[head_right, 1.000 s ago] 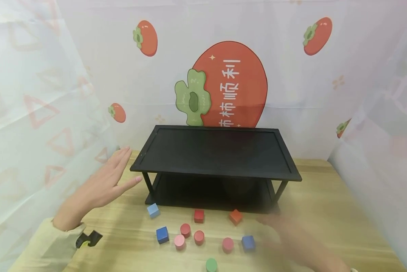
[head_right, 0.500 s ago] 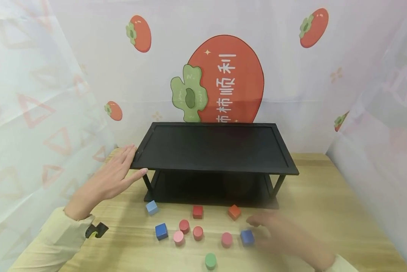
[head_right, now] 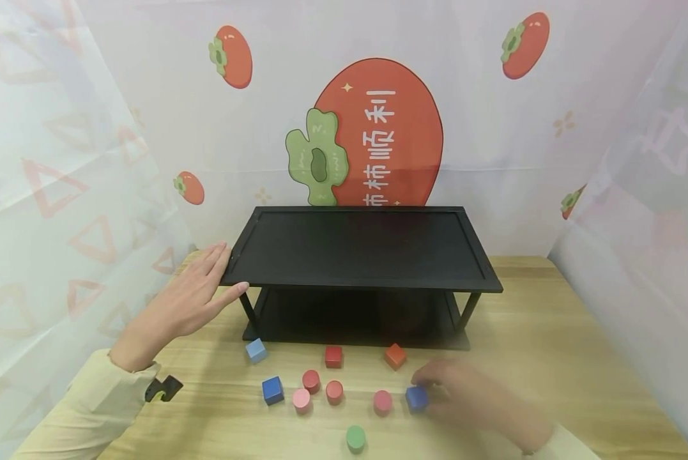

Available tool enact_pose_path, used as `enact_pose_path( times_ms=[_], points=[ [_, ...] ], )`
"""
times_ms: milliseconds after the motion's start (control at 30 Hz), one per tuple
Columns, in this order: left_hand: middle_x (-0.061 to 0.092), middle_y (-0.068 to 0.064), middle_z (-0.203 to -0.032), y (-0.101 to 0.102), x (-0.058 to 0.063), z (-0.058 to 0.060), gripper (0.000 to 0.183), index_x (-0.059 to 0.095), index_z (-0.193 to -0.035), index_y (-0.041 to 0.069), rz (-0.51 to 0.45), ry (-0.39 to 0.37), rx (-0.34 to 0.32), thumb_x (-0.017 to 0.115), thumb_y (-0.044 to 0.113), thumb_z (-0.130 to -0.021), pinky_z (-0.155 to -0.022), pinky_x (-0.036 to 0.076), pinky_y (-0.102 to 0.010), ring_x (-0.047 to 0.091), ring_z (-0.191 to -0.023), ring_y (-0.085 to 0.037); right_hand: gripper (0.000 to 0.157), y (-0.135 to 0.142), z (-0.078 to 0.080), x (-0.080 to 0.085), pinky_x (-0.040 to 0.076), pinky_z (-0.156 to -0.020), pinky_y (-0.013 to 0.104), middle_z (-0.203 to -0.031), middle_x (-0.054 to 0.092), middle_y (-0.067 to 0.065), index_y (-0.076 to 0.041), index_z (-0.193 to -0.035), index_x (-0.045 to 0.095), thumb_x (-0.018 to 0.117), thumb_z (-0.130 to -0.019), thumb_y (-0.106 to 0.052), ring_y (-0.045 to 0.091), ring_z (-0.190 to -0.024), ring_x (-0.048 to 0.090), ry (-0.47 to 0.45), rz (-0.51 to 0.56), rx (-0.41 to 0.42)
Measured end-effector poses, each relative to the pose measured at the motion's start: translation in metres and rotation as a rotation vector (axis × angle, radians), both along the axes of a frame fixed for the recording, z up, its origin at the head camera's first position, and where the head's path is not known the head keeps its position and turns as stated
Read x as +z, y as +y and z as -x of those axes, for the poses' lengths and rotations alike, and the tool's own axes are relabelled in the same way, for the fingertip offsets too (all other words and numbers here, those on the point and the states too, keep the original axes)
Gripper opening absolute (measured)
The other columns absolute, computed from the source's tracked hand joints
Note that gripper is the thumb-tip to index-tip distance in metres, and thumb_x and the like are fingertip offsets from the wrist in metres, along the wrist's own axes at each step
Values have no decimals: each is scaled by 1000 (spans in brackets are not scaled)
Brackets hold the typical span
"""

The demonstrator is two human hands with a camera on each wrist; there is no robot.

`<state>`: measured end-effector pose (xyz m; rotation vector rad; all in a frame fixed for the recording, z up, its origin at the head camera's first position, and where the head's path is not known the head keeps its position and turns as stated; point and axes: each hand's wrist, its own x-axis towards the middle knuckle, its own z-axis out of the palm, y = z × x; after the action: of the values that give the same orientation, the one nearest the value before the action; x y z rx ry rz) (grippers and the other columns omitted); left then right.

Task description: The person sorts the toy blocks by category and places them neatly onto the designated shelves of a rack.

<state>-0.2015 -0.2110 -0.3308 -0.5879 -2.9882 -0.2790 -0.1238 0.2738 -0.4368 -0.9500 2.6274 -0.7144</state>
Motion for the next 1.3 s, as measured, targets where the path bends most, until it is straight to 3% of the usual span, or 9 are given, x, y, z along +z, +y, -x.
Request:
enact_pose_path(
  times_ms=[233, 400, 700, 1067, 1300],
  points=[
    [15, -26, -176, 1, 1, 0, 92, 16, -166, -8, 14, 11, -5, 41, 60, -110, -133, 17, -61, 14, -164, -45, 29, -2, 5, -1, 63, -85, 24, -117, 75, -9, -21, -118, 76, 85, -90, -24, -5, -100, 63, -15, 28, 33],
    [15, -26, -176, 2, 2, 1, 92, 16, -166, -8, 22, 17, -5, 41, 60, -109, -133, 17, -60, 15, -164, -45, 28, -4, 6, 14, 64, -84, 27, -115, 75, -10, -20, -117, 76, 84, -91, -25, -5, -97, 64, -15, 16, 44],
    [15, -27, -175, 1, 3, 0, 91, 17, -165, -8, 17, 8, -4, 42, 60, -110, -133, 16, -61, 15, -164, -45, 25, -18, 13, 62, 64, -80, 23, -111, 76, -9, -19, -115, 76, 84, -91, -22, -3, -96, 67, 146, 33, 105],
    [15, -28, -175, 1, 5, 1, 91, 17, -165, -10, 19, 9, -14, 42, 58, -110, -133, 17, -62, 15, -163, -46, 25, -59, 30, 140, 64, -83, 23, -109, 76, -8, -17, -114, 76, 85, -91, -23, 2, -94, 71, 144, 22, 137],
    [17, -29, -174, 2, 4, 0, 90, 19, -164, -10, 26, 18, -18, 43, 58, -110, -132, 18, -62, 16, -163, -46, 28, -91, 53, 174, 64, -88, 25, -109, 77, -5, -16, -115, 76, 85, -92, -28, 5, -96, 73, 153, -14, 153]
  ],
)
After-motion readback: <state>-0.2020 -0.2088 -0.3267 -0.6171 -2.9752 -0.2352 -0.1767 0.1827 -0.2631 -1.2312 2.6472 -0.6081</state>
